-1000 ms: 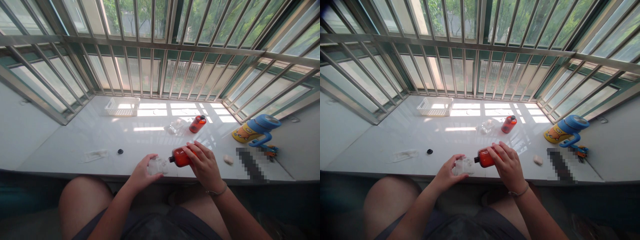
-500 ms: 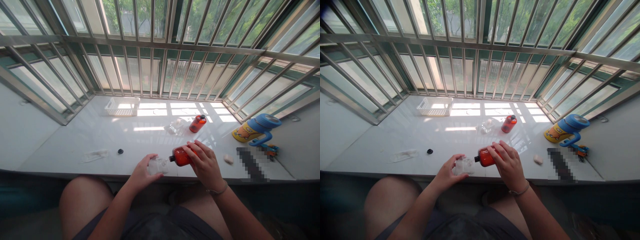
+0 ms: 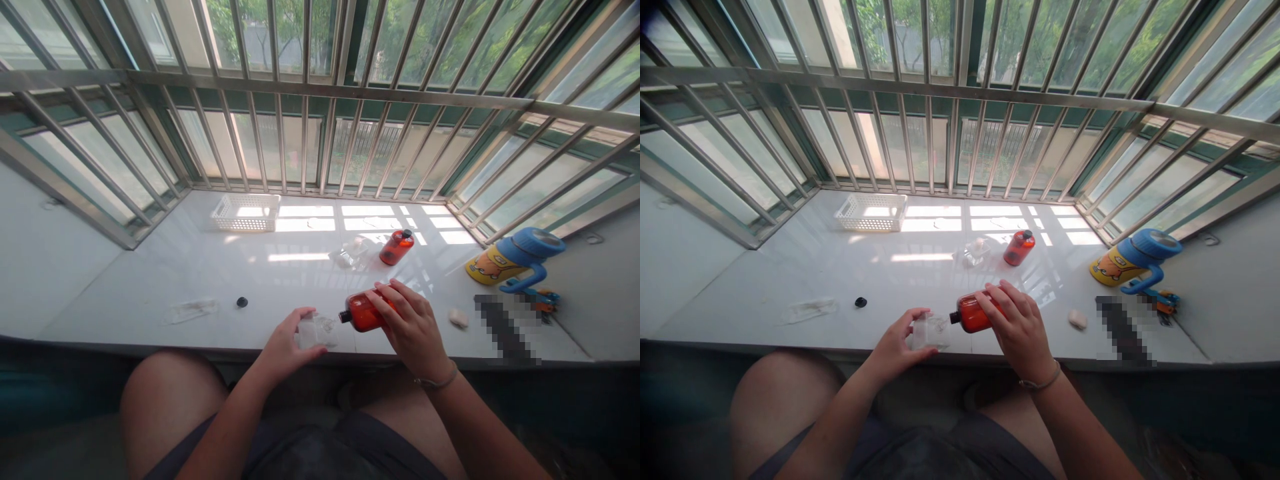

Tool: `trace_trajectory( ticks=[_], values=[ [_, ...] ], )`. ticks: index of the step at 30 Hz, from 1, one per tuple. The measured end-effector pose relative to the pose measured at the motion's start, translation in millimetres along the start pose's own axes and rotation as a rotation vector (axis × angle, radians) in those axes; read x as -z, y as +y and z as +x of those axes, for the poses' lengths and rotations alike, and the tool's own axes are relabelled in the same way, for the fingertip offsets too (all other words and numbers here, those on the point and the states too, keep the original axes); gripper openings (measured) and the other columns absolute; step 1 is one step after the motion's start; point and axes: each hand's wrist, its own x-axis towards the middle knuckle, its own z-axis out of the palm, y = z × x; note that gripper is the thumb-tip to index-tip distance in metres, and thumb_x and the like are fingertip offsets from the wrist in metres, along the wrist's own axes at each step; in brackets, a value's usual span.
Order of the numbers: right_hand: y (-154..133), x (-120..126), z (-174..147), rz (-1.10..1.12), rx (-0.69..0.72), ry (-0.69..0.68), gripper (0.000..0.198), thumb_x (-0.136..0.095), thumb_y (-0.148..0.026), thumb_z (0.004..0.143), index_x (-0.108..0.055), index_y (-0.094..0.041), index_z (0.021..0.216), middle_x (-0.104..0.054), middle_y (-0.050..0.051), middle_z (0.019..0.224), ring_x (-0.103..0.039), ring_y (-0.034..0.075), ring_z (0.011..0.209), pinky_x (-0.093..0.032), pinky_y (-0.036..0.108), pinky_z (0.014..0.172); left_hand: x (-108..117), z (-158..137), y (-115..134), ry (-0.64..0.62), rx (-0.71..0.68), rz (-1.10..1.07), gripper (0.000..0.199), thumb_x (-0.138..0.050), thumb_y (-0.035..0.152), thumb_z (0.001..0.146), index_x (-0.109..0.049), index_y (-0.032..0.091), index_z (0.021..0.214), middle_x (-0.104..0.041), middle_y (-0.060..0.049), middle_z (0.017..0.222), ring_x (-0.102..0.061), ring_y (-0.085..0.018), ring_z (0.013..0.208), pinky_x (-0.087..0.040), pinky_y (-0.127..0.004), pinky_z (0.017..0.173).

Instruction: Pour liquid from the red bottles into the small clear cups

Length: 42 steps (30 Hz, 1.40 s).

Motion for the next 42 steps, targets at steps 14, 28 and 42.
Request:
trace_trajectory(
  ticks=[14, 28, 42],
  values=[
    [-0.1, 1.5, 2.4, -0.008, 0.003, 0.002, 0.057, -0.063, -0.008, 0.101, -0.056, -0.031, 0.152, -0.067, 0.007, 0.149, -0.056, 0.033, 0.144, -0.047, 0.051, 0.113, -1.9, -0.2, -5.9, 0.014, -0.014, -0.006, 0.075, -0.092, 0.041, 0.075, -0.059, 0.027, 0.141, -0.067, -0.012, 0.143, -0.063, -0.034, 0.135, -0.056, -0.049, 0.107],
    [0.2, 1.9, 2.1, -0.007, 0.005, -0.003, 0.058, -0.064, -0.009, 0.101, -0.055, -0.032, 0.154, -0.066, 0.007, 0.151, -0.055, 0.033, 0.145, -0.046, 0.051, 0.115, -3.3, 0.1, -5.2, 0.004, -0.020, -0.051, 0.071, -0.090, 0.039, 0.077, -0.058, 0.026, 0.139, -0.067, -0.011, 0.141, -0.065, -0.031, 0.131, -0.058, -0.048, 0.108],
    [0.7, 3.3, 4.7, -0.026, 0.010, -0.001, 0.056, -0.062, -0.007, 0.102, -0.057, -0.033, 0.151, -0.067, 0.005, 0.149, -0.056, 0.032, 0.143, -0.046, 0.050, 0.114, -4.0, 1.1, -6.5, 0.003, -0.013, -0.060, 0.070, -0.091, 0.040, 0.077, -0.057, 0.026, 0.137, -0.065, -0.010, 0.141, -0.064, -0.031, 0.132, -0.058, -0.047, 0.108]
  ],
)
